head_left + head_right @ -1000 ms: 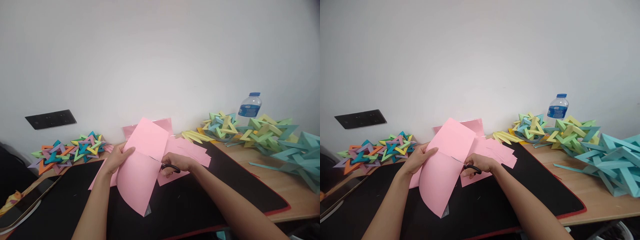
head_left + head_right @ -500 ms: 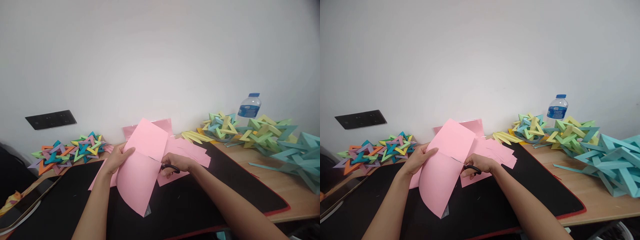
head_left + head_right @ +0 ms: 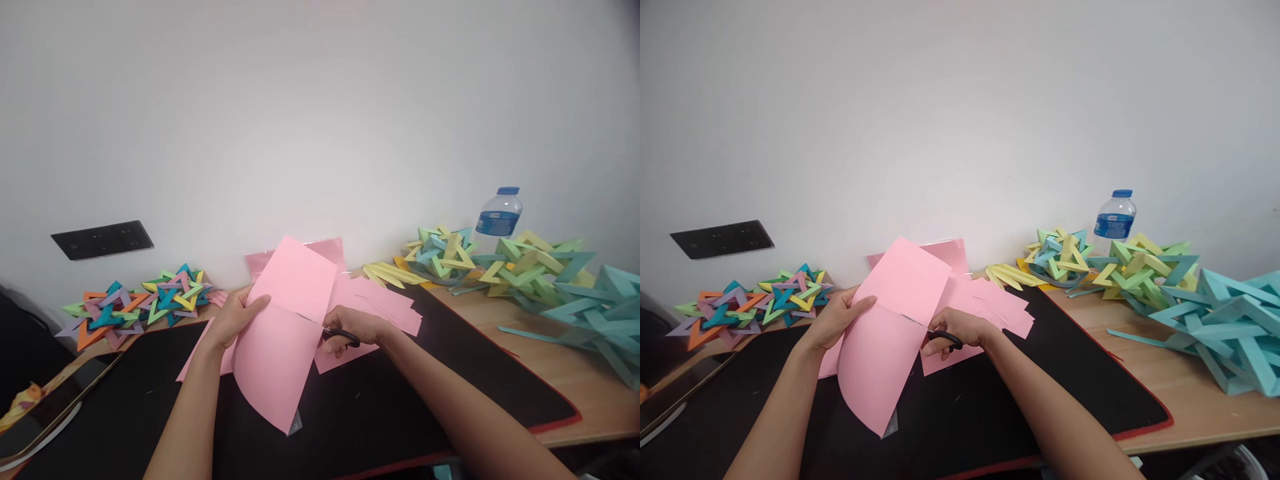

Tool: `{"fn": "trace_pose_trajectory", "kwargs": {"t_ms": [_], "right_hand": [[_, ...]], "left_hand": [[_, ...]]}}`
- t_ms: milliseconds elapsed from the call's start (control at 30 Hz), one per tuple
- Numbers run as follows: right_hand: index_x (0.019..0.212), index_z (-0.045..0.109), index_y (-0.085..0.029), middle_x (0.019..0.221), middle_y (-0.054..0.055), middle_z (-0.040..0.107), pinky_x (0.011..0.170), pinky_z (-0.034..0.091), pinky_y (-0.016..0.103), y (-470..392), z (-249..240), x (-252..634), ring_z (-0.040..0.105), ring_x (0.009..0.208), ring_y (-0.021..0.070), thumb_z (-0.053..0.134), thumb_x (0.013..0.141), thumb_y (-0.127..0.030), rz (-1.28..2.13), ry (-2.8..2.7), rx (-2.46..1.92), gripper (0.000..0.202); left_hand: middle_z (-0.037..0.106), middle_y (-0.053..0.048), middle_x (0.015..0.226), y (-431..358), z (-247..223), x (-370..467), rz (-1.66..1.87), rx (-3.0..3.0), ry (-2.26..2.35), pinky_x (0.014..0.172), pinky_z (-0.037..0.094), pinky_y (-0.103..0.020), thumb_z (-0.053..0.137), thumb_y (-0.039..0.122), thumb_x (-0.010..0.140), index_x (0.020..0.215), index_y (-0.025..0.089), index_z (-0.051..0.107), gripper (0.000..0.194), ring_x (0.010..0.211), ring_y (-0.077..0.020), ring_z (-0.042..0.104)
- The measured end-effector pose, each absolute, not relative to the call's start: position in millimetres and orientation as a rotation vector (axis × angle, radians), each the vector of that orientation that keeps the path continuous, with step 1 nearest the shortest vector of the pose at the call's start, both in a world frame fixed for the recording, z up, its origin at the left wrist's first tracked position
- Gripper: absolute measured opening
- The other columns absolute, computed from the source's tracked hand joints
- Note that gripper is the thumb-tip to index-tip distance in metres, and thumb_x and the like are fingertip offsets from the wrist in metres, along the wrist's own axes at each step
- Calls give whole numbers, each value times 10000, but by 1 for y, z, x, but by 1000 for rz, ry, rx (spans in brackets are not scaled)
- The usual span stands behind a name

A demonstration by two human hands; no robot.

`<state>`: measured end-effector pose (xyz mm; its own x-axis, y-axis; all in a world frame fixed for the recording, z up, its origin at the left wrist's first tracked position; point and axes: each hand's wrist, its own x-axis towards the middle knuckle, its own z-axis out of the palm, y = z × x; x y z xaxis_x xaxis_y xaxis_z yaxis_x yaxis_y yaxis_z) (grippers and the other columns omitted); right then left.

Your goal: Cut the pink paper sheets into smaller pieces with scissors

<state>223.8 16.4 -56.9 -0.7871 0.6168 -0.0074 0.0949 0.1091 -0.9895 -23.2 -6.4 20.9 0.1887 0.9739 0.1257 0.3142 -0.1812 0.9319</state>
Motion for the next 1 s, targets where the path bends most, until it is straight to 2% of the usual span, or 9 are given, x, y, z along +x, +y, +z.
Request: {"fn": "trace_pose_trajectory", "kwargs": {"t_ms": [333, 500, 1000], "right_hand": [[729, 650, -127, 623, -7, 610, 569, 470, 214, 16, -57, 223, 574, 578, 105, 765, 600, -367, 1664, -2027, -653, 295], [676, 634, -123, 600, 1, 611, 549, 465, 214, 17, -57, 224, 580, 570, 114, 749, 612, -398, 1611, -2069, -709, 305], [691, 638, -121, 601, -7, 612, 560, 488, 215, 16, -54, 223, 577, 545, 103, 751, 604, -415, 1648, -2060, -713, 327]], "left_hand": [[539, 33, 629, -6, 18, -22, 997, 1691, 1209, 467, 338, -201, 647, 401, 724, 768, 159, 595, 251, 539, -116, 464], [545, 26, 624, -7, 19, -22, 993, 1694, 1222, 465, 336, -208, 647, 408, 719, 731, 161, 579, 256, 542, -126, 470], [537, 27, 635, -7, 20, -21, 988, 1701, 1223, 465, 340, -202, 642, 404, 729, 760, 158, 586, 254, 547, -121, 469]]}}
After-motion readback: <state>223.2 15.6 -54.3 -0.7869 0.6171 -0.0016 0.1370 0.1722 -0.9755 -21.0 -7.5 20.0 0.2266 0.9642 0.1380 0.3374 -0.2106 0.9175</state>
